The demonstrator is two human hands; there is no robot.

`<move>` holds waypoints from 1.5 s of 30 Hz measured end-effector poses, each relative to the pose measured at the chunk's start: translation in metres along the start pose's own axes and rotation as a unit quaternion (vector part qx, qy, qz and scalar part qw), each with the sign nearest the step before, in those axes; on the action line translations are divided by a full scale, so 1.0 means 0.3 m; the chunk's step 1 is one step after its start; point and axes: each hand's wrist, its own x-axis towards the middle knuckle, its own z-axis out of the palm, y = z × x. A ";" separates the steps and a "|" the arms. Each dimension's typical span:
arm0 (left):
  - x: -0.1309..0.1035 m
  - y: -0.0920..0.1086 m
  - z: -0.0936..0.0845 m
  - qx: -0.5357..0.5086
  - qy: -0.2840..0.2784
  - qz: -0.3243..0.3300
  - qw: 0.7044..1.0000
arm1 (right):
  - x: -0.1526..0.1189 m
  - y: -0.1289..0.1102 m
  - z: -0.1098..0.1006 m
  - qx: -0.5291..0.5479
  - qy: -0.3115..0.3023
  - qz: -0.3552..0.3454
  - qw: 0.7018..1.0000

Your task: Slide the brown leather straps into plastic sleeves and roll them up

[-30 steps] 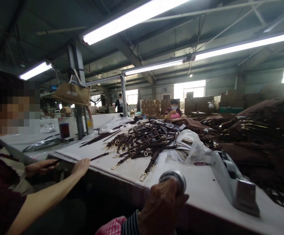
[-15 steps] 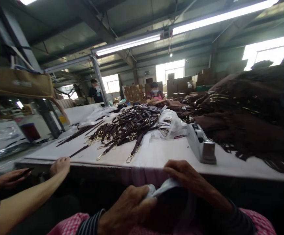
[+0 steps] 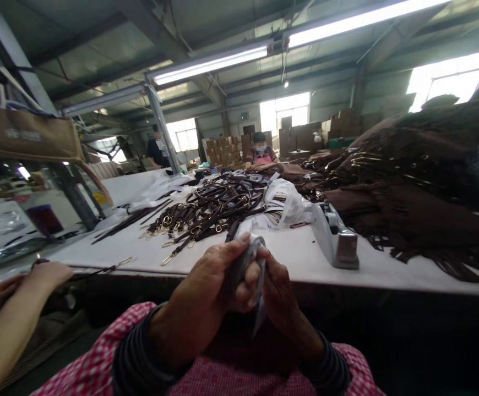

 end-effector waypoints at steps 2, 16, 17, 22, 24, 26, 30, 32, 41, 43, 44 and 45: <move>0.013 0.047 0.006 -0.017 0.009 0.047 0.999 | 0.002 -0.003 0.018 0.028 -0.010 0.033 0.999; 0.182 -0.116 -0.120 0.565 0.055 0.431 0.701 | -0.244 -0.071 -0.119 0.300 -0.113 0.241 0.916; 0.189 -0.136 -0.140 0.600 0.038 0.437 0.669 | -0.244 -0.089 -0.152 0.278 -0.108 0.248 0.922; 0.180 -0.191 -0.186 0.697 -0.088 0.350 0.620 | -0.193 -0.153 -0.306 0.143 -0.129 0.251 0.949; 0.173 -0.195 -0.185 0.707 -0.125 0.293 0.632 | -0.165 -0.162 -0.344 0.084 -0.132 0.233 0.960; 0.178 -0.196 -0.183 0.709 -0.141 0.258 0.641 | -0.136 -0.159 -0.374 0.023 -0.125 0.197 0.972; 0.234 -0.197 -0.188 0.712 -0.156 0.239 0.642 | -0.066 -0.109 -0.432 -0.125 -0.115 0.085 0.982; 0.278 -0.191 -0.191 0.717 -0.165 0.237 0.635 | -0.024 -0.066 -0.465 -0.197 -0.106 0.021 0.974; 0.542 -0.133 -0.197 0.731 -0.279 0.222 0.582 | 0.184 0.062 -0.524 -0.493 -0.136 -0.230 0.828; 0.591 -0.142 -0.204 0.737 -0.312 0.212 0.561 | 0.202 0.085 -0.519 -0.544 -0.180 -0.235 0.785; 0.612 -0.149 -0.207 0.739 -0.328 0.207 0.551 | 0.205 0.099 -0.517 -0.555 -0.207 -0.227 0.773; 0.628 -0.157 -0.209 0.740 -0.345 0.203 0.541 | 0.203 0.115 -0.515 -0.557 -0.233 -0.215 0.767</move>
